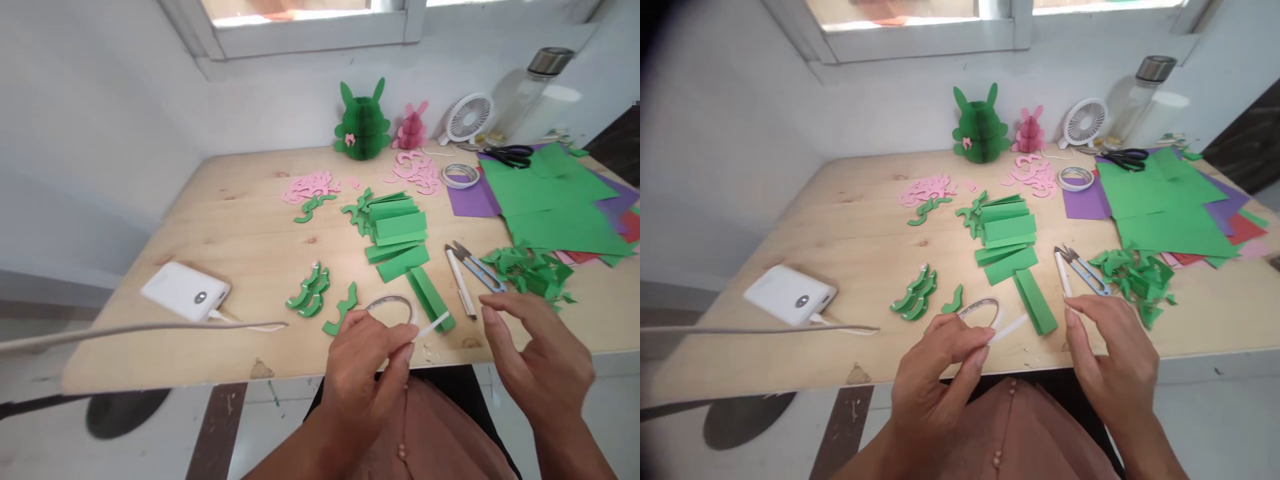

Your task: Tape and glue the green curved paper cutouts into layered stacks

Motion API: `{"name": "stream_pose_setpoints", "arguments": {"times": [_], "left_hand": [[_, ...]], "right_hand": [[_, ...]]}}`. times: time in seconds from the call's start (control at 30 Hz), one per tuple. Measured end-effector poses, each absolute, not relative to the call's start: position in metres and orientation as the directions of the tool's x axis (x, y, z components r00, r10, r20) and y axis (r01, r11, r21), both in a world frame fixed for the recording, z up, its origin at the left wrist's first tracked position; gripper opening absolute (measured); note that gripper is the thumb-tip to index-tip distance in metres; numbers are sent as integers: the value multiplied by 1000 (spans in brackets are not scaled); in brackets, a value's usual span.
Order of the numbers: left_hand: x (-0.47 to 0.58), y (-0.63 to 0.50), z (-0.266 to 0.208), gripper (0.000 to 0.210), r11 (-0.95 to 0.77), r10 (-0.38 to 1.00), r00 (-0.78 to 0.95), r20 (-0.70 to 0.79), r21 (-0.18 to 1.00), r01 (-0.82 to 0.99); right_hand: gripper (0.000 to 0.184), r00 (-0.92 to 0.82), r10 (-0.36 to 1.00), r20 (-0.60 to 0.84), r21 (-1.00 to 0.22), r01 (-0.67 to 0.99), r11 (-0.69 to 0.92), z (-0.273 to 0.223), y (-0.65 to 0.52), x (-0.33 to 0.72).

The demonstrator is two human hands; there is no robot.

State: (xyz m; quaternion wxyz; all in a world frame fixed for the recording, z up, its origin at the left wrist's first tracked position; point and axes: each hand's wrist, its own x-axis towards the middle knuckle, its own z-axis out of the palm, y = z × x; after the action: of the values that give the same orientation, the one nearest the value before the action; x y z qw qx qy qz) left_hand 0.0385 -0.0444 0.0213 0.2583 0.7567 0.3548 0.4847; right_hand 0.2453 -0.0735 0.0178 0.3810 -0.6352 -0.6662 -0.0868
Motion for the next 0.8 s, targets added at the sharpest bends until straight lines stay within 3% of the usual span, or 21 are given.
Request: {"name": "stream_pose_setpoints", "arguments": {"times": [0.1, 0.23, 0.53, 0.8], "left_hand": [[37, -44, 23, 23, -615, 788, 283, 547, 728, 304], [37, -44, 24, 21, -609, 793, 277, 543, 728, 316], [36, -47, 26, 19, -587, 810, 274, 519, 722, 367], [35, -47, 28, 19, -594, 804, 276, 526, 730, 338]], "right_hand": [[12, 144, 783, 605, -323, 943, 76, 10, -65, 267], [15, 39, 816, 577, -140, 989, 53, -6, -53, 298], [21, 9, 953, 303, 96, 995, -40, -14, -22, 308], [25, 23, 983, 180, 150, 987, -51, -5, -2, 310]]}}
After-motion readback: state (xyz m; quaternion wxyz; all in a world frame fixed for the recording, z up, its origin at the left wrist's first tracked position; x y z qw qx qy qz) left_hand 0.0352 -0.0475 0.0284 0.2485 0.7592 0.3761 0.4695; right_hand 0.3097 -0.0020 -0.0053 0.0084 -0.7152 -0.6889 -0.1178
